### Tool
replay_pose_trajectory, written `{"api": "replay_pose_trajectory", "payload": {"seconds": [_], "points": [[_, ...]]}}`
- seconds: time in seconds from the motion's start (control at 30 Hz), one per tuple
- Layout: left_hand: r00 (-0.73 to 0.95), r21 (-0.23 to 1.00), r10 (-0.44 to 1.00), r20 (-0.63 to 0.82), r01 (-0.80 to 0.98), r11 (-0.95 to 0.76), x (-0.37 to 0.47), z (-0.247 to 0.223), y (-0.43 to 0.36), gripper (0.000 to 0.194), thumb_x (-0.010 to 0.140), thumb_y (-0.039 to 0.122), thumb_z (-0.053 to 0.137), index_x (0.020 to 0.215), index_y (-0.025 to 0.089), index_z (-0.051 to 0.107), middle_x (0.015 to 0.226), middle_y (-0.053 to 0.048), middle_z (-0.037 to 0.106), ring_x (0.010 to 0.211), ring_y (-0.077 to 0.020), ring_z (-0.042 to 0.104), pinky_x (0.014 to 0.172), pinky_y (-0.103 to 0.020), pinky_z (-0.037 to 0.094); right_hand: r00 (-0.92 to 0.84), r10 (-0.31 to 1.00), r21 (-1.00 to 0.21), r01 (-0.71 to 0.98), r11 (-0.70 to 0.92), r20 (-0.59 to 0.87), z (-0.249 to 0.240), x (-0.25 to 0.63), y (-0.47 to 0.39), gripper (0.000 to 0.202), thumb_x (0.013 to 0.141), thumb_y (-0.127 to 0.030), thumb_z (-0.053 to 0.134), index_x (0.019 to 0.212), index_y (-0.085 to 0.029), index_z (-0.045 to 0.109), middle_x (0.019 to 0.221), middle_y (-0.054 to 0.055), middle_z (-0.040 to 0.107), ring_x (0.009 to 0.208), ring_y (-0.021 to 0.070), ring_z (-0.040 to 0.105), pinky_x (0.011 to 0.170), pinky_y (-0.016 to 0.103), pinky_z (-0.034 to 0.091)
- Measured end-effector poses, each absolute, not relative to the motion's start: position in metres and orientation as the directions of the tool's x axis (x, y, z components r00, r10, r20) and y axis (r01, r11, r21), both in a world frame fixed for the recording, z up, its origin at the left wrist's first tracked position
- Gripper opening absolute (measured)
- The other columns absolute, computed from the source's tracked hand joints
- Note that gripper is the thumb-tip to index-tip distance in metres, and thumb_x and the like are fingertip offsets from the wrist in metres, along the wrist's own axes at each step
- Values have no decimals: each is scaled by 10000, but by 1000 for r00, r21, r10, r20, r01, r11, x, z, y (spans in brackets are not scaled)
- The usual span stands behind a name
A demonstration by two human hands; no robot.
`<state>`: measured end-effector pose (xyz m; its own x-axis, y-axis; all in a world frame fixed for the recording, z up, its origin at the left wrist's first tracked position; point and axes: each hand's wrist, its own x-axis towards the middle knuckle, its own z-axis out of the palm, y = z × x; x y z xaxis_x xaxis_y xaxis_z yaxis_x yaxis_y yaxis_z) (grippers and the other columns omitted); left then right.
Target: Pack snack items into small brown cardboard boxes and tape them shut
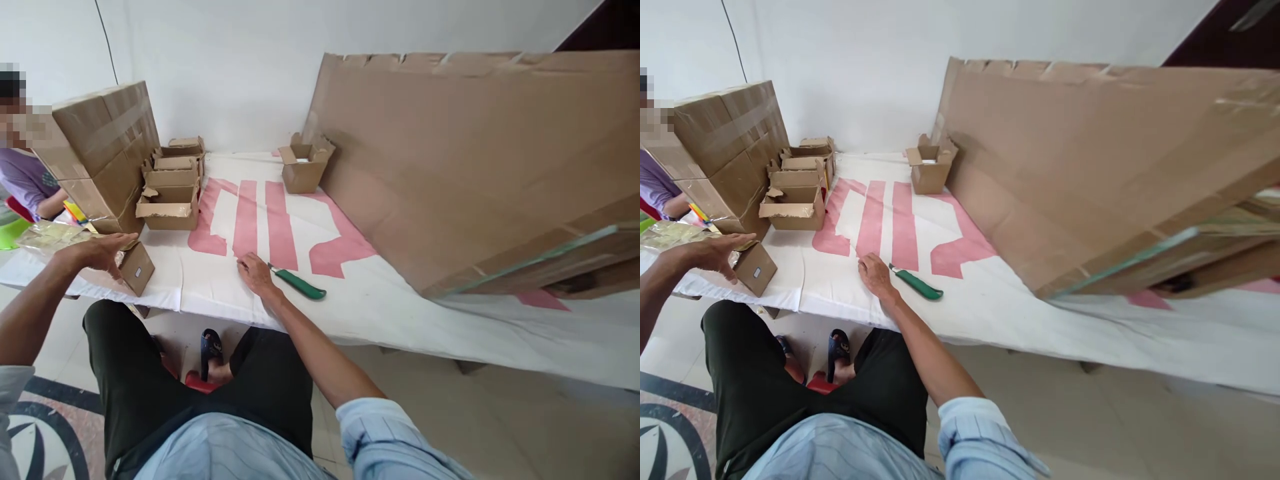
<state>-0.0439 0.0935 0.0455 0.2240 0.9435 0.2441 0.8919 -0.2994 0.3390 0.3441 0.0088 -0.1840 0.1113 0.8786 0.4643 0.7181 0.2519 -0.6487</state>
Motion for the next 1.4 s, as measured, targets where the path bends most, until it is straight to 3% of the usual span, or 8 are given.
{"api": "replay_pose_trajectory", "payload": {"seconds": [0.13, 0.37, 0.53, 0.73, 0.83, 0.97, 1.17, 1.4], "points": [[224, 262, 954, 200, 926, -272, -52, 55, 87, 1134, 716, 555, 973, 1732, 254, 568, 1607, -260, 676, 1625, -482, 535, 1220, -571, 530, 103, 867, -639, 718, 275, 488, -191, 353, -12, 206, 978, -148, 589, 858, -261, 714, 965, 84, 751, 973, 275, 685, 905, 382, 548], [410, -46, 888, -206, 903, -428, -81, 73, 85, 1179, 552, 358, 1011, 1669, 278, 642, 1744, -240, 589, 1667, -500, 478, 1324, -648, 413, 96, 844, -614, 729, 301, 528, -205, 357, -24, 196, 948, -174, 565, 804, -271, 657, 924, 96, 718, 969, 298, 653, 939, 427, 527], [519, 4, 839, -166, 851, -526, -41, 63, 67, 1116, 623, 408, 1017, 1668, 313, 635, 1617, -199, 665, 1511, -479, 617, 1253, -569, 466, 101, 839, -600, 745, 293, 535, -204, 352, -22, 176, 943, -181, 563, 824, -264, 664, 942, 105, 717, 976, 304, 647, 945, 433, 526], [688, 15, 723, 68, 724, -690, 59, 19, 17, 941, 803, 645, 985, 1593, 266, 643, 1512, -218, 695, 1428, -478, 625, 1170, -577, 451, 101, 847, -586, 764, 270, 522, -196, 354, -26, 180, 949, -180, 556, 844, -259, 679, 935, 88, 717, 959, 284, 653, 938, 407, 532], [690, 90, 703, 173, 700, -708, 86, 12, 1, 800, 946, 668, 865, 1591, 253, 639, 1555, -222, 681, 1445, -458, 623, 1171, -576, 468, 104, 854, -587, 768, 256, 509, -191, 355, -28, 179, 949, -189, 566, 835, -260, 685, 909, 71, 719, 931, 268, 650, 904, 382, 532], [513, 224, 784, 349, 766, -602, 61, 19, 2, 564, 1048, 462, 758, 1563, 246, 684, 1679, -186, 632, 1530, -408, 599, 1232, -558, 499, 130, 862, -614, 753, 236, 490, -188, 353, -30, 181, 949, -192, 573, 840, -259, 700, 911, 66, 731, 942, 260, 658, 922, 376, 536], [235, 524, 896, 377, 743, -415, -2, 4, 7, 312, 994, 337, 703, 1253, 213, 825, 1407, -138, 800, 1376, -332, 730, 1241, -473, 573, 203, 868, -693, 693, 200, 453, -184, 348, -35, 161, 949, -210, 594, 875, -238, 733, 968, 93, 770, 947, 268, 705, 955, 410, 564], [21, 744, 916, 401, 575, -339, -7, -28, -1, 413, 926, 403, 712, 1261, 177, 797, 1497, -164, 777, 1381, -350, 743, 1092, -463, 663, 219, 876, -789, 563, 246, 429, -170, 325, -48, 368, 1069, -369, 527, 1251, -208, 804, 1267, 154, 853, 1098, 271, 802, 953, 410, 665]]}}
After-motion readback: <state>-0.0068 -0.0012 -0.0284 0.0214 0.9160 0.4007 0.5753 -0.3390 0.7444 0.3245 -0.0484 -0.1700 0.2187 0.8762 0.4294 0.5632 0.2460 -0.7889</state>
